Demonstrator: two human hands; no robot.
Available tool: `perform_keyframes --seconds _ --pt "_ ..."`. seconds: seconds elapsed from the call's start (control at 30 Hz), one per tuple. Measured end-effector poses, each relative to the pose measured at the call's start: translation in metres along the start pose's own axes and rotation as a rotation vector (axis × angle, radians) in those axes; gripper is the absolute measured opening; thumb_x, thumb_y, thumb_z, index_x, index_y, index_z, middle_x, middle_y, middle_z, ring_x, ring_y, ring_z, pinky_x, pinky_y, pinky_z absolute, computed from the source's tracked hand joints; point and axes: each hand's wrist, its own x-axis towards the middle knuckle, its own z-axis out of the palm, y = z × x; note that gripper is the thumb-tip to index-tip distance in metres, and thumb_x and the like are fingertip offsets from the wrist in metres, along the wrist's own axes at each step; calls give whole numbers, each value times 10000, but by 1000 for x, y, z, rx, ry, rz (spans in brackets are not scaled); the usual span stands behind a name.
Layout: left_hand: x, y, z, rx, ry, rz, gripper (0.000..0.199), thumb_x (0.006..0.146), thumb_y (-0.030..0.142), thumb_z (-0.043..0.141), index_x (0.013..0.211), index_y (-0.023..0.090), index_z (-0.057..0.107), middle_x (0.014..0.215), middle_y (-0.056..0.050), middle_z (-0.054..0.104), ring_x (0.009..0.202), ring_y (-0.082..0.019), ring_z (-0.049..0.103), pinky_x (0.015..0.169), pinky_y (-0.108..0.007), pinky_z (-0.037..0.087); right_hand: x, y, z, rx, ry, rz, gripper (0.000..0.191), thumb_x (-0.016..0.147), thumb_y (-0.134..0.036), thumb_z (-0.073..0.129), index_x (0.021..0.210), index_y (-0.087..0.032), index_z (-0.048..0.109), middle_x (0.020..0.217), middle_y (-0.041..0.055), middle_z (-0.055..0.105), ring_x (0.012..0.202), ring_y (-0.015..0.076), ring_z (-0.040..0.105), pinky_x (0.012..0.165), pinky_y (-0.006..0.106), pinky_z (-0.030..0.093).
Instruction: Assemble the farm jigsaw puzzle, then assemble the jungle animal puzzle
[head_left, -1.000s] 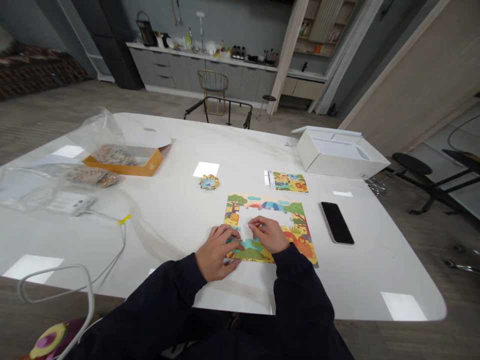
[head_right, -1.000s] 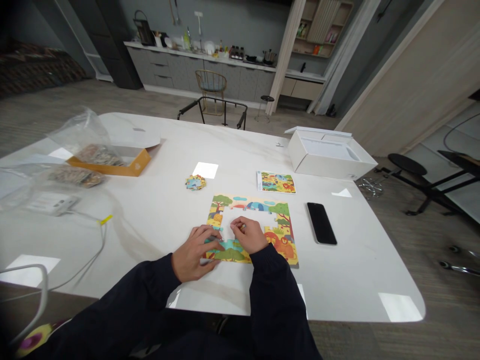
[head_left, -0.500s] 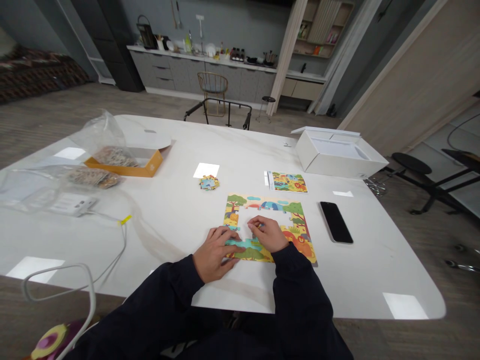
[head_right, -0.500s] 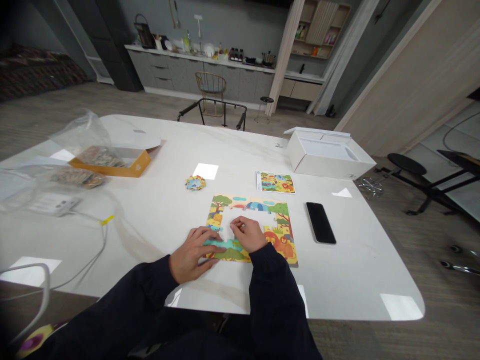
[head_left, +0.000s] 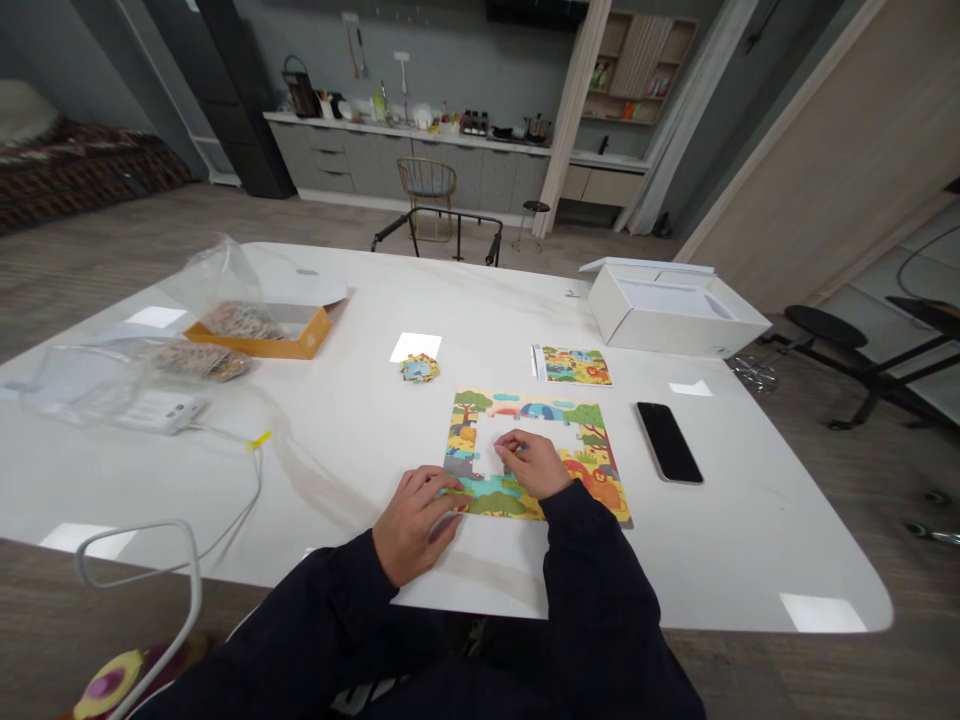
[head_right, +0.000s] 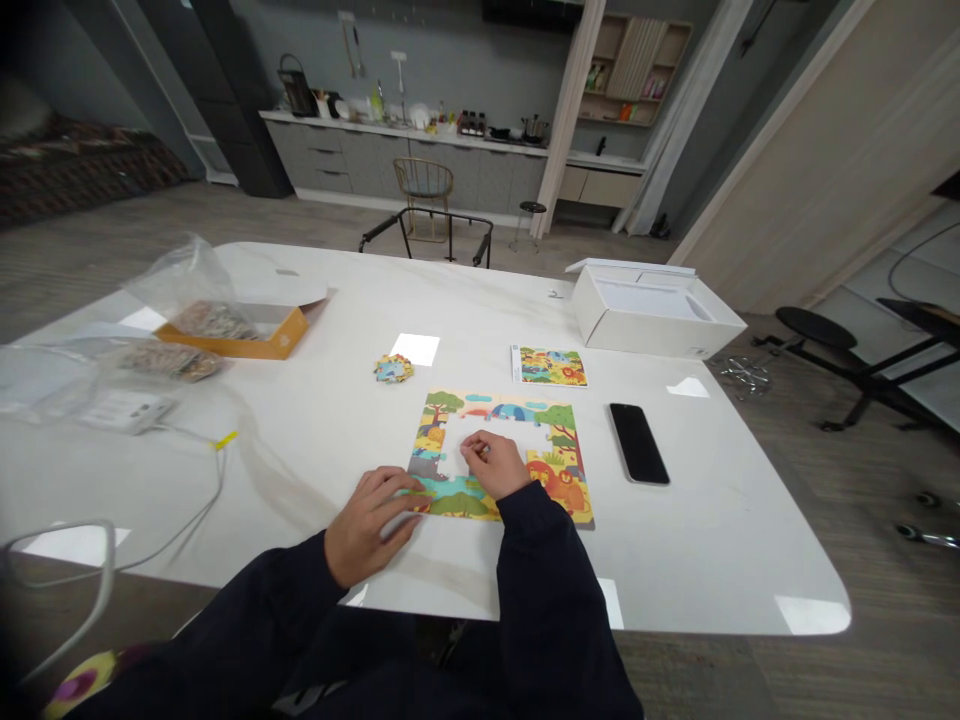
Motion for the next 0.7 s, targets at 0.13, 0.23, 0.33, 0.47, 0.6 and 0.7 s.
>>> perform_keyframes --seconds 0.13,0.23,0.33,0.47,0.6,0.7 --pt "-6 1 -2 18 4 -37 419 912 156 591 1313 270 631 1176 -100 651 1108 -294 547 931 -478 472 -3 -3 0 -21 -32 13 208 786 -333 711 932 -185 711 722 -19 634 504 93 499 505 226 384" --pt "-6 2 -2 52 -24 -55 423 901 165 596 1311 263 636 1216 -111 628 1128 -308 530 936 -492 475 -5 -7 -1 -19 -71 -11 294 702 -328 819 936 -186 713 729 -36 605 521 89 495 512 223 378" --pt "-5 4 -1 86 -41 -74 411 894 176 604 1292 269 650 1232 -112 615 1145 -321 515 944 -509 472 -7 -13 -1 -67 -107 -43 390 614 -301 901 944 -197 722 718 -56 565 558 92 499 539 222 377" --pt "-4 5 -1 110 -53 -86 385 900 180 592 1272 256 654 1242 -122 602 1159 -333 495 945 -525 464 -10 -21 1 -264 -169 -79 502 522 -293 963 955 -226 719 746 -64 601 633 108 525 592 231 357" --pt "-6 8 0 86 -87 -69 353 917 177 568 1248 259 659 1232 -121 598 1150 -325 499 931 -516 459 -15 -28 3 -435 -180 -63 431 601 -334 931 942 -247 682 755 -69 641 675 121 558 600 243 307" --pt "-3 1 -2 46 -74 -68 323 916 208 591 1226 268 661 1223 -109 607 1144 -311 521 935 -502 459 -17 -32 3 -461 -190 -54 426 634 -339 910 959 -250 649 745 -73 654 672 124 568 594 244 295"
